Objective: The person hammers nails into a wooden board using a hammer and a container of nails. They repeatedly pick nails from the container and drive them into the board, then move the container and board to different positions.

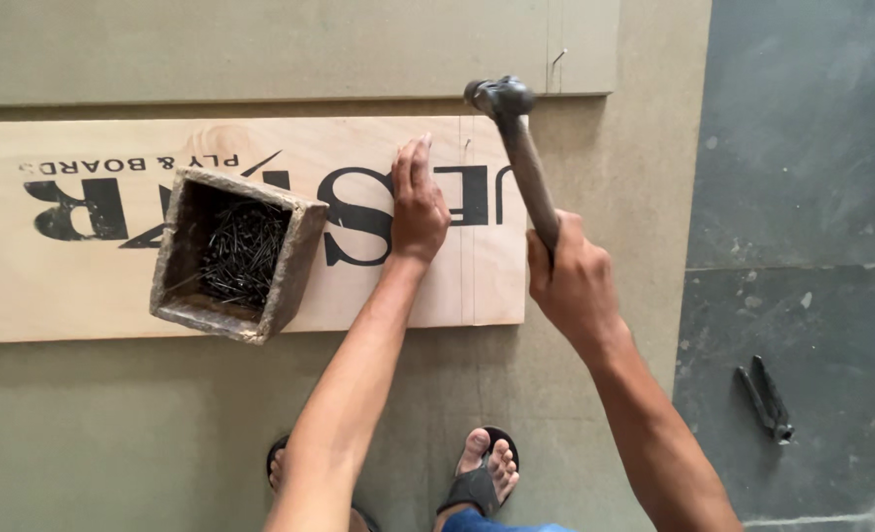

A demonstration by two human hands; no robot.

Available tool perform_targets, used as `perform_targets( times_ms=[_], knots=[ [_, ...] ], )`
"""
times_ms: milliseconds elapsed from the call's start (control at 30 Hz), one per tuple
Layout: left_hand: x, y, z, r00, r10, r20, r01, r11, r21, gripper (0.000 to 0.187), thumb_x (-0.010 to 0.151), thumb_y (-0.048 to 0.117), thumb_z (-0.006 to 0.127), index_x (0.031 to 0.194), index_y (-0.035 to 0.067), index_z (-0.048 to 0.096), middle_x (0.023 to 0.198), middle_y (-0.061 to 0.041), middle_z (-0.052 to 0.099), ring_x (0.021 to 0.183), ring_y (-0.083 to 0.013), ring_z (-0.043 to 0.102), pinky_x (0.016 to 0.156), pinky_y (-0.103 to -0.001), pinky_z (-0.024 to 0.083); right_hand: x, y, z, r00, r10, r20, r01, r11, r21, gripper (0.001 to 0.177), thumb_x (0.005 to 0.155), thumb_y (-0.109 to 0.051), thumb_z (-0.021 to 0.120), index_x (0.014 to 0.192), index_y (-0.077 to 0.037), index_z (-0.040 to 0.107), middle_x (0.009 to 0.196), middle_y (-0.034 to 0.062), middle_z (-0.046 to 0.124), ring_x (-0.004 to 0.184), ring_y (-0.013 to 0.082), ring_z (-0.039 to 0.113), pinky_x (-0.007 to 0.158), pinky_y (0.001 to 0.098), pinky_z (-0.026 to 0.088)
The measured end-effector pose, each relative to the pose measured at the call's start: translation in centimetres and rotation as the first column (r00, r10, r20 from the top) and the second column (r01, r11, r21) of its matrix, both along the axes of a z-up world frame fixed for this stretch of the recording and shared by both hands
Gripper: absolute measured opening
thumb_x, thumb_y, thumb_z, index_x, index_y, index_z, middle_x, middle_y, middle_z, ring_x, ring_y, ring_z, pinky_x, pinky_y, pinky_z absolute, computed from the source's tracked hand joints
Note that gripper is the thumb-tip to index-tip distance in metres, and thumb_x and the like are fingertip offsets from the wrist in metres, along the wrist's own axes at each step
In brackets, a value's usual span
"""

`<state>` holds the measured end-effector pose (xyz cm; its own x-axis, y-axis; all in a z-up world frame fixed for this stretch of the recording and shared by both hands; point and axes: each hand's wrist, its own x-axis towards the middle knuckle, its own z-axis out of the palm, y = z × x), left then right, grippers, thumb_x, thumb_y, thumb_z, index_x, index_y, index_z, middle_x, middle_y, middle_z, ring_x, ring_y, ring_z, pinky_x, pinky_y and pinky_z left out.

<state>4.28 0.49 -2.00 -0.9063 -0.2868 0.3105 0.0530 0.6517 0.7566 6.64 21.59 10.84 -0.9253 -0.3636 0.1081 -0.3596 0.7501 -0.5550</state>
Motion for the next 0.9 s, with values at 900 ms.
perform_targets(
  times_ms=[900],
  knots=[
    [-5.6, -2.3, -1.1, 0.965, -0.088, 0.248, 0.164, 0.938, -0.307, 0.059, 0.086, -0.008, 0.056, 0.144, 0.001, 0.052, 0.148, -0.017, 0.051, 0.145, -0.0357, 0.040, 0.124, -0.048, 0.027, 3.4, 1.7, -2.9, 0.961, -0.142, 0.238, 0.186, 0.967, -0.174, 0.013, 0.102, -0.011, 0.062, 0.104, 0.001, 0.057, 0.073, 0.0176, 0.064, 0.064, 0.0330, 0.066, 0.060, 0.0435, 0.052]
  ],
)
